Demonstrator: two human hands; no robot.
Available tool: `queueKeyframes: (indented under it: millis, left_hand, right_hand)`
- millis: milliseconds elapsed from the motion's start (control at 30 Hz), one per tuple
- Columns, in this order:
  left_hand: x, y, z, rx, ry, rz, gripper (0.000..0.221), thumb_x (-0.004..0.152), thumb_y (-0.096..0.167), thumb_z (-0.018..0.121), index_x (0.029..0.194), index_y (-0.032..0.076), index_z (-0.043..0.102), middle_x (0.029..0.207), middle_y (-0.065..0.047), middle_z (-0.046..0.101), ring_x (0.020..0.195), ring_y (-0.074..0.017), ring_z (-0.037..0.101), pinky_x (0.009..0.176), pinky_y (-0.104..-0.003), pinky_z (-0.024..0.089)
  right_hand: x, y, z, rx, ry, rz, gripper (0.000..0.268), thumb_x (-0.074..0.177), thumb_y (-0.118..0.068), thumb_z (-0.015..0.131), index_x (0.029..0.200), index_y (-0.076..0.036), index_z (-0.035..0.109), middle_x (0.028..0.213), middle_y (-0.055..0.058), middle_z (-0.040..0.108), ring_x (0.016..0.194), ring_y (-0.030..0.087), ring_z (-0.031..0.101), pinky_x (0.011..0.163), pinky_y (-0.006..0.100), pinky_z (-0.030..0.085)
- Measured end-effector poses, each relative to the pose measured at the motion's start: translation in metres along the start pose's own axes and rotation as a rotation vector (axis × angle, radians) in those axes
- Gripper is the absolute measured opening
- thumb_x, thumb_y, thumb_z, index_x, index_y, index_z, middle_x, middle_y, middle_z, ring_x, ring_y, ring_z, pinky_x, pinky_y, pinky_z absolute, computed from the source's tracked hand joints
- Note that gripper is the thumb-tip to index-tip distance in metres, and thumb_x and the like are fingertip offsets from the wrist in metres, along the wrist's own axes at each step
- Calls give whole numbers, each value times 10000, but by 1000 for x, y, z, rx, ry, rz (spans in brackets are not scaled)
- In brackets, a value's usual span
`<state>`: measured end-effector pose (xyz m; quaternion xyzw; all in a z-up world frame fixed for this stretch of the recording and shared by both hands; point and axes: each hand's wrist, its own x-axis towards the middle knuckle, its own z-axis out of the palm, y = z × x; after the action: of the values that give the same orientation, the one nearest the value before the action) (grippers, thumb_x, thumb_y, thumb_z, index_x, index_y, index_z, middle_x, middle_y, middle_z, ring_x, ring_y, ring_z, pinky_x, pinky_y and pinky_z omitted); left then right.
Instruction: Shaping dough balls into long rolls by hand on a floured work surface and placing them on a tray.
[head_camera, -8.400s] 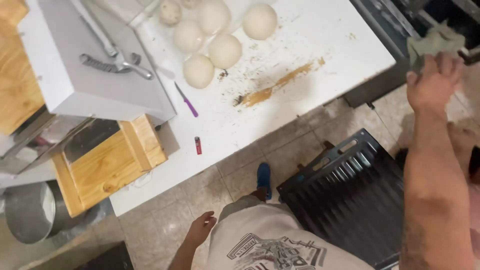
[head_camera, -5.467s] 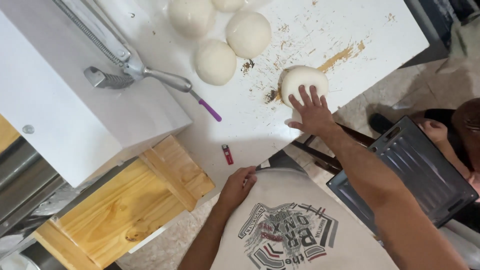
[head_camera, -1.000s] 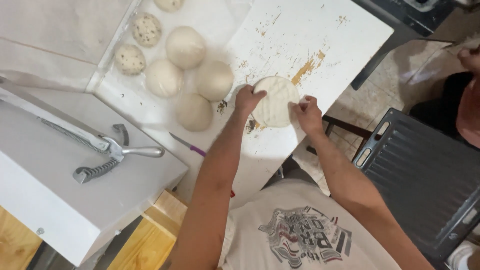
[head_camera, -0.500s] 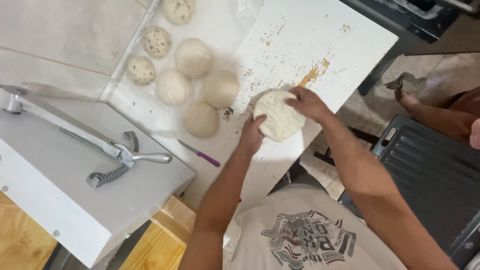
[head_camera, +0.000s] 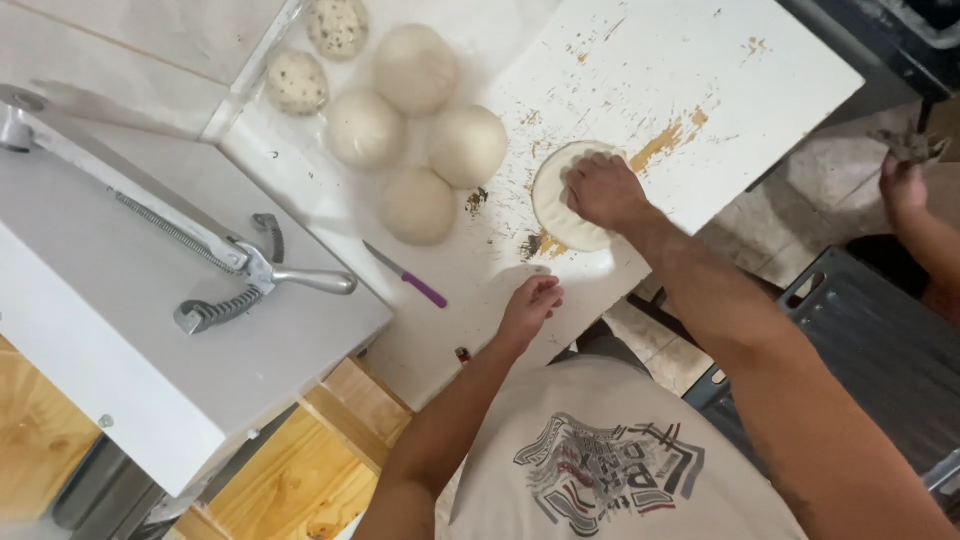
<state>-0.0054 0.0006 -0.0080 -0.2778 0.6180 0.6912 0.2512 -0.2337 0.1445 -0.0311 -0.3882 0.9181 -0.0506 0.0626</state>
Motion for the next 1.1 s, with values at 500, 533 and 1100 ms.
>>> queueKeyframes:
  millis: [500,533,1100]
  left_hand:
    - [9,33,-6,31,-83,44,454,1045,299,583,1395,12,535,1299,-223,575,1177,-305,633,971,-410,525]
    - [11,34,-12,37,-90,39,454,1045,299,583,1395,12,535,1299,-223,575,1177,-305,633,971,-410,525]
    - [-9,29,-24,-19,-13,76,426,1072,284,551,1388,-2,537,1277,-227,594,1182,-321,625,998,-437,511]
  right_hand:
    - [-21,2,2,70,-249,326,355,1015,-376,415,994,-152,690,915,50,625,973,267,654,851,459,520]
    - [-31,-7,9,75,-251,336,355,1015,-376,415,994,-152,690,915,50,625,973,267,654,851,459,520]
    - [-70,-69,14,148,-462,406,377,995,-276,424,1127,-70,712,1038,130,692,1077,319,660,941,486,512]
